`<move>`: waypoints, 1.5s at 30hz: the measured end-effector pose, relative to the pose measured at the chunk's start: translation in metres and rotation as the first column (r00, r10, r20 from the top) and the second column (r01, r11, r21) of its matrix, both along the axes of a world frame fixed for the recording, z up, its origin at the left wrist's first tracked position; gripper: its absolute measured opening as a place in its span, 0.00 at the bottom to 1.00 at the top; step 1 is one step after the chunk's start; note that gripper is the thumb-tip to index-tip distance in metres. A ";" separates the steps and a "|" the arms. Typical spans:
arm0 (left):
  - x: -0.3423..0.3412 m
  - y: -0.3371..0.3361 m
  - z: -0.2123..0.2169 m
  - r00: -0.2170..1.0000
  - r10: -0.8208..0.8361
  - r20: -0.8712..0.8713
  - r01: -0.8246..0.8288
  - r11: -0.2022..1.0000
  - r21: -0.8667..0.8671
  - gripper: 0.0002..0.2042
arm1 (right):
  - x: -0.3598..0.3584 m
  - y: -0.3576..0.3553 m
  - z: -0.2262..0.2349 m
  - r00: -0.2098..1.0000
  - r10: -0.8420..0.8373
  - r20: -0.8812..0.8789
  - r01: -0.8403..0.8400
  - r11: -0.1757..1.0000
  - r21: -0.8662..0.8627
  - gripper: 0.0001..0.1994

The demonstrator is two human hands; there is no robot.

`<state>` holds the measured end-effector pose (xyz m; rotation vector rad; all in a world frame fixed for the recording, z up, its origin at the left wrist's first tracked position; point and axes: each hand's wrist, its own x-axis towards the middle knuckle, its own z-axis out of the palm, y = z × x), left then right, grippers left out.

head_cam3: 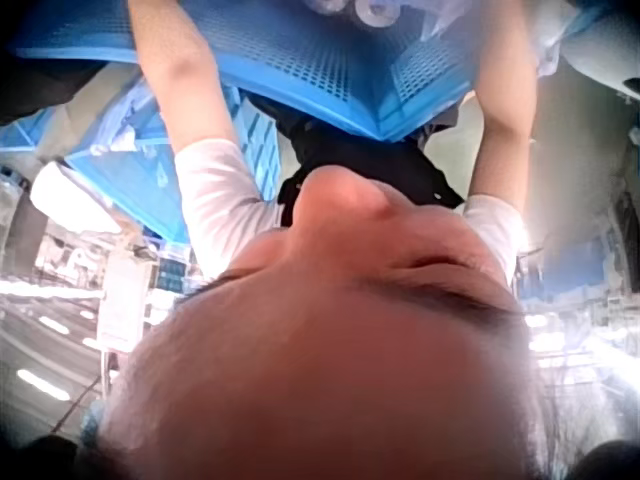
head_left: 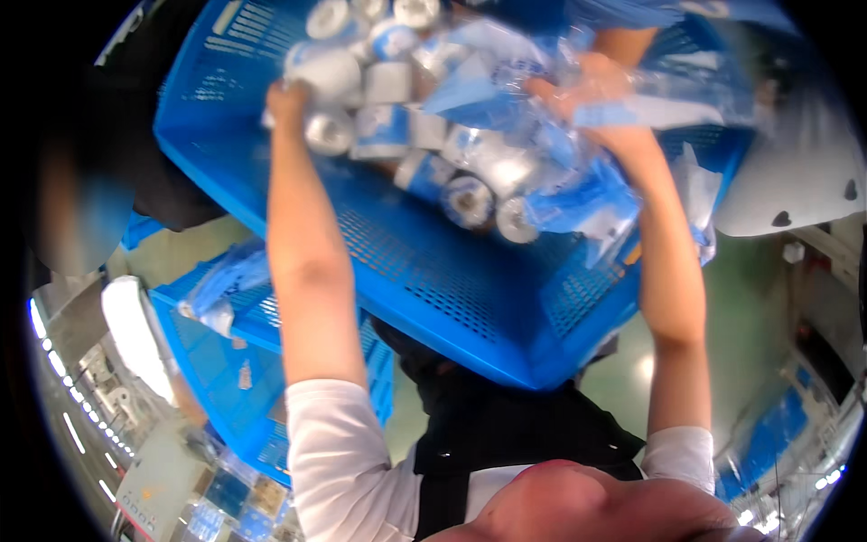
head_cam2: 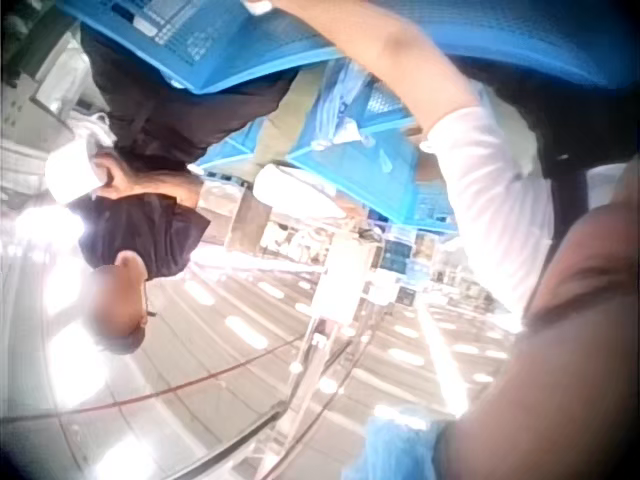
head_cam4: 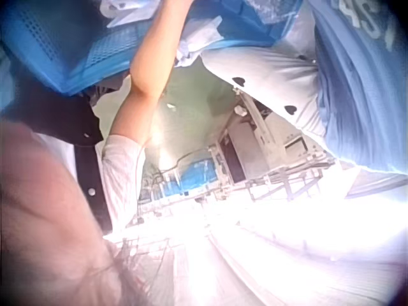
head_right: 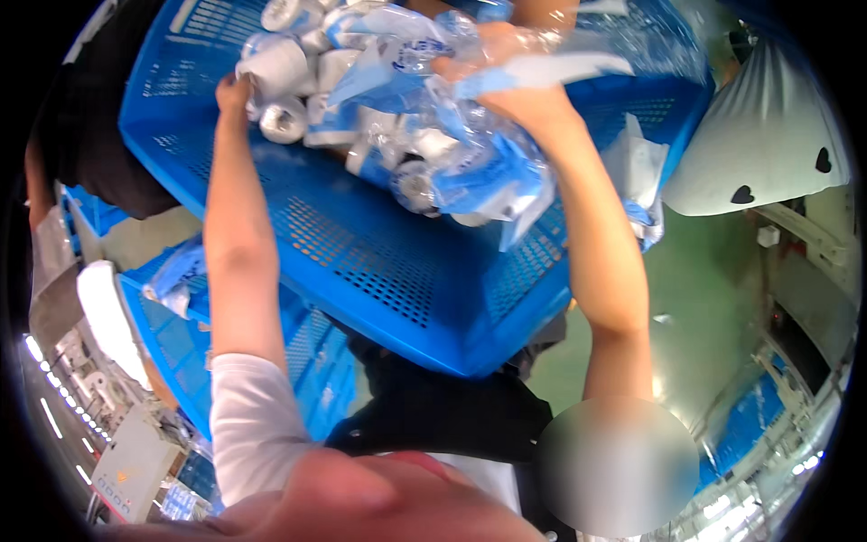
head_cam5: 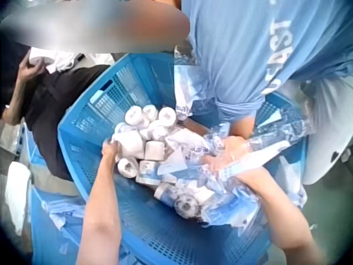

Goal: The person packages individual paper rolls into plastic sleeves and places them into a blue bin. They pick up the rolls, insert them into the bags, and organize the packaged items within the container alongside other workers.

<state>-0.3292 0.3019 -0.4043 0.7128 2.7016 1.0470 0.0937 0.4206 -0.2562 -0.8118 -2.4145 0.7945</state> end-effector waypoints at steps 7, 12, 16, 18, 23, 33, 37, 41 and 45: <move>0.033 0.043 -0.021 0.730 -0.621 0.285 0.661 0.534 -0.528 0.15 | -0.006 -0.007 0.028 0.992 0.118 -0.049 -0.118 0.993 -0.005 0.13; 0.100 0.029 -0.063 0.700 -0.627 0.342 0.661 0.387 -0.643 0.14 | -0.029 -0.042 0.014 0.985 0.150 -0.080 -0.147 0.988 0.045 0.17; 0.169 0.034 -0.069 0.748 -0.625 0.224 0.585 0.460 -0.668 0.14 | -0.022 -0.039 0.020 0.995 0.060 0.077 -0.057 0.998 -0.037 0.14; 0.167 0.019 -0.061 0.778 -0.606 0.163 0.534 0.503 -0.680 0.14 | -0.026 -0.040 0.019 0.986 0.097 0.138 -0.081 0.990 -0.117 0.16; 0.146 0.003 -0.056 0.781 -0.620 0.073 0.513 0.572 -0.640 0.14 | -0.027 -0.039 0.015 0.972 0.213 0.098 -0.201 0.972 -0.120 0.11; 0.108 0.075 0.100 0.606 -0.577 0.548 0.770 0.600 -0.219 0.35 | -0.014 -0.013 0.023 0.998 -0.043 0.054 0.053 0.979 -0.197 0.13; 0.120 0.065 0.168 0.546 -0.580 0.605 0.520 0.800 0.298 0.26 | -0.002 -0.018 0.041 0.985 -0.165 -0.043 0.142 0.931 -0.335 0.22; 0.163 0.047 0.169 0.437 -0.604 0.666 0.230 0.791 0.567 0.19 | 0.002 -0.008 0.037 0.994 0.002 -0.105 -0.057 0.850 -0.524 0.25; 0.195 0.041 0.164 0.247 -0.704 0.666 0.278 0.710 0.647 0.20 | 0.003 -0.027 0.037 0.975 0.126 -0.181 -0.209 0.787 -0.581 0.26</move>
